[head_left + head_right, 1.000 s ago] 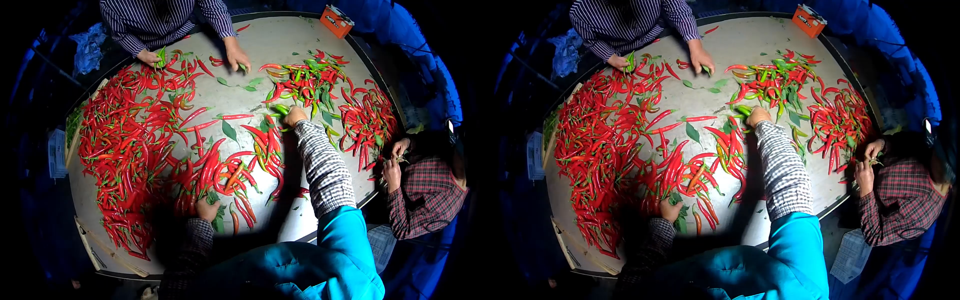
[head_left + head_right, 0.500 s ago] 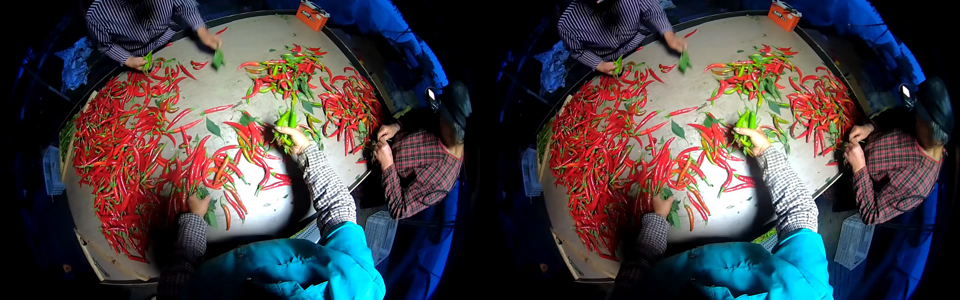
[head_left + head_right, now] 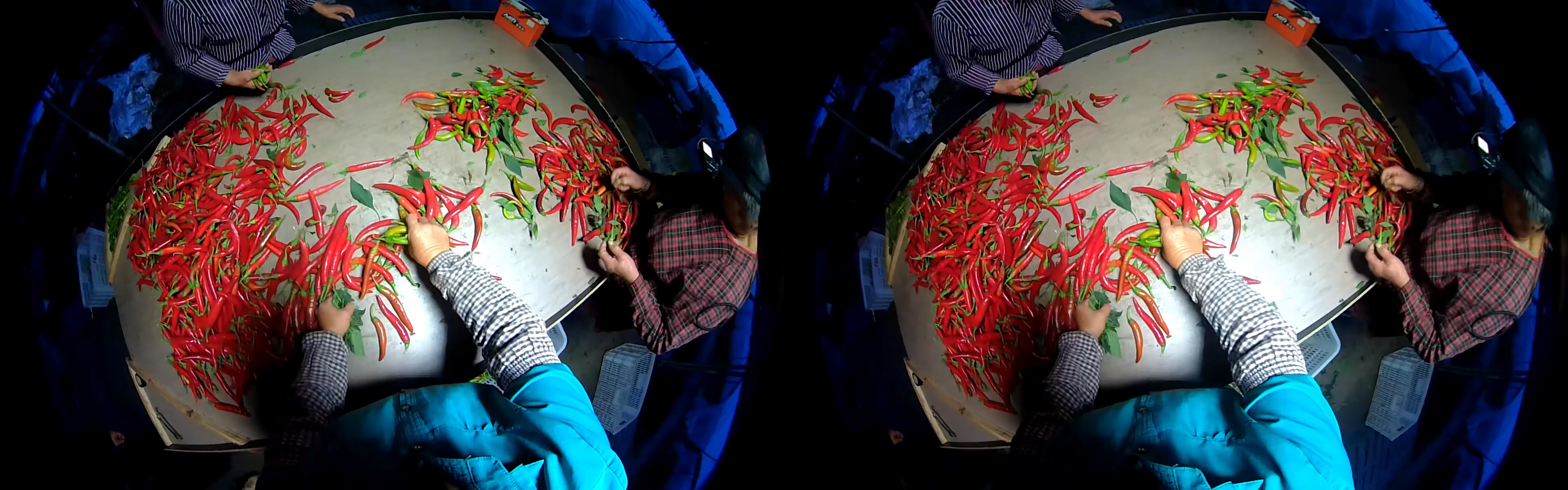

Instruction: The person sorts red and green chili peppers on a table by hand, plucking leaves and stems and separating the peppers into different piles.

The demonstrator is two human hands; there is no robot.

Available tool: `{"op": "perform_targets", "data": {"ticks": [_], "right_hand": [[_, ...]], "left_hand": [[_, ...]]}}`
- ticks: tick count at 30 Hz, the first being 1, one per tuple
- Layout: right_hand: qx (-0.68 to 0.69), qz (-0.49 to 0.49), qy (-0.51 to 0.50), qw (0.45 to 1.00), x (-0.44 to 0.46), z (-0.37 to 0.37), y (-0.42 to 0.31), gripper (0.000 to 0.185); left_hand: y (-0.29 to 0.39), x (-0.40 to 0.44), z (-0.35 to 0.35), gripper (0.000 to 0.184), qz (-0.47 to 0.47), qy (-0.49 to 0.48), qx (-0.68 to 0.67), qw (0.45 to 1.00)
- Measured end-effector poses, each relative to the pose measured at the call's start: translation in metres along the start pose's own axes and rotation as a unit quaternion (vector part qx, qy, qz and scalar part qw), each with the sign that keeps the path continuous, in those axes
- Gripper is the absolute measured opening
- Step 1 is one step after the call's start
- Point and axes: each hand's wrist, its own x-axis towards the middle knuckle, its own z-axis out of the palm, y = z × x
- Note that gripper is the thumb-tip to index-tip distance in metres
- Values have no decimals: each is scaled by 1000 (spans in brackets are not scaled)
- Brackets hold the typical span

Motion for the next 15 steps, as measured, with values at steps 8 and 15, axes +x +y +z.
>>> {"op": "perform_targets", "data": {"ticks": [8, 15], "right_hand": [[-85, -82, -7, 993, -2, 2, 6, 19], [-11, 34, -125, 992, 20, -13, -8, 25]], "left_hand": [[2, -2, -1, 19, -7, -10, 0, 1000], [2, 1, -1, 22, 16, 4, 12, 1000]]}}
